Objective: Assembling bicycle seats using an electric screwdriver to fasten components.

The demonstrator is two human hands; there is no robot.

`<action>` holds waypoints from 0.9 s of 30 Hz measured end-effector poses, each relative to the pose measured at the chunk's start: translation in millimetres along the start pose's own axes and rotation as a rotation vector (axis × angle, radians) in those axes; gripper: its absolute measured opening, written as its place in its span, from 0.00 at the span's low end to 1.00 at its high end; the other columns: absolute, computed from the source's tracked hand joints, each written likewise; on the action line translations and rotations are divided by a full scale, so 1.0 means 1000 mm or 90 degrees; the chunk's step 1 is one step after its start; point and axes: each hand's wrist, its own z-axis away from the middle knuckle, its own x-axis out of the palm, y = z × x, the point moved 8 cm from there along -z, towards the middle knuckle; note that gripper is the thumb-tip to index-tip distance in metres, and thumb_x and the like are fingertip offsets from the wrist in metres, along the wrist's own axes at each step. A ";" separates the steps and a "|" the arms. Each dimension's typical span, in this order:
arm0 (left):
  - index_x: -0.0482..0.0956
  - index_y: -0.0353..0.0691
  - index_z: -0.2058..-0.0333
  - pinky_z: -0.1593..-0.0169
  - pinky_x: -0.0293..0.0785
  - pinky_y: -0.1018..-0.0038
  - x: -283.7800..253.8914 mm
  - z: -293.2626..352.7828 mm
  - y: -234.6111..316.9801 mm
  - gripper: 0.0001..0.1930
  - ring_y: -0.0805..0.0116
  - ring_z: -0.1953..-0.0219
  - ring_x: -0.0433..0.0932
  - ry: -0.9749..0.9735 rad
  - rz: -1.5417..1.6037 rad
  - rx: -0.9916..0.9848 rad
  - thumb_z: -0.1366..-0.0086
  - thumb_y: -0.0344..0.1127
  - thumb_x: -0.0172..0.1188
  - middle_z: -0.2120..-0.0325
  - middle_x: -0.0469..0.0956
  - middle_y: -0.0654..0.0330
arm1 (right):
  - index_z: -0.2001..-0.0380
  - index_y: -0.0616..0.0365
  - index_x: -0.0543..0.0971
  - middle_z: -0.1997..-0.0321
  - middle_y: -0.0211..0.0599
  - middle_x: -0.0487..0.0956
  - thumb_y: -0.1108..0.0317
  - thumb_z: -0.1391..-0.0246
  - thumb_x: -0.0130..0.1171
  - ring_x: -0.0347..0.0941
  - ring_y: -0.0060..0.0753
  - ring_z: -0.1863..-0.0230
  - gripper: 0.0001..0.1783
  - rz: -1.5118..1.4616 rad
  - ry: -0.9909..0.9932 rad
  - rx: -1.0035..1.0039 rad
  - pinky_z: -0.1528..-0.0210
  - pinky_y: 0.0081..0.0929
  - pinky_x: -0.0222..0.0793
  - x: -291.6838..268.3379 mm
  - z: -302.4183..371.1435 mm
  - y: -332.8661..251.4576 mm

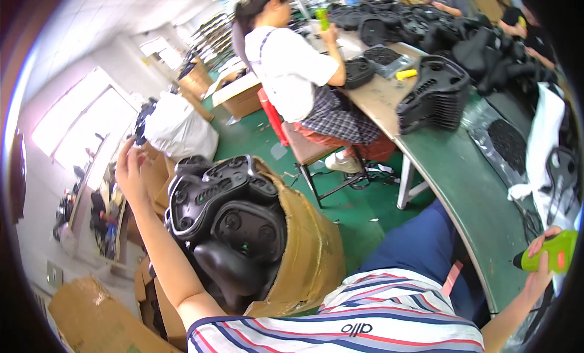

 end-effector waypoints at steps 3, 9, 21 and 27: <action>0.76 0.37 0.57 0.58 0.68 0.78 0.180 0.049 0.141 0.13 0.76 0.67 0.73 -0.386 0.121 0.108 0.41 0.30 0.54 0.70 0.78 0.63 | 0.56 0.62 0.62 0.74 0.30 0.64 0.64 0.50 0.56 0.60 0.21 0.74 0.22 0.003 0.078 0.014 0.71 0.18 0.56 -0.039 0.032 0.000; 0.75 0.38 0.56 0.52 0.68 0.69 0.366 0.251 0.321 0.17 0.55 0.56 0.72 -0.956 0.258 0.571 0.48 0.28 0.59 0.63 0.77 0.53 | 0.60 0.63 0.66 0.77 0.31 0.68 0.60 0.57 0.61 0.65 0.21 0.77 0.24 0.100 0.237 0.025 0.75 0.17 0.60 -0.036 0.054 -0.027; 0.76 0.34 0.67 0.62 0.71 0.74 0.644 0.432 0.436 0.10 0.66 0.70 0.77 -0.977 0.375 0.478 0.37 0.34 0.49 0.74 0.78 0.56 | 0.64 0.60 0.71 0.70 0.30 0.71 0.73 0.69 0.68 0.69 0.20 0.71 0.24 -0.010 0.387 0.129 0.69 0.18 0.65 -0.104 0.091 -0.009; 0.76 0.37 0.64 0.54 0.68 0.63 0.811 0.371 0.381 0.12 0.50 0.60 0.73 -0.662 0.267 0.267 0.45 0.35 0.58 0.66 0.76 0.48 | 0.70 0.55 0.76 0.78 0.31 0.76 0.65 0.72 0.71 0.74 0.26 0.77 0.21 0.278 0.201 0.188 0.72 0.21 0.68 -0.082 0.059 -0.020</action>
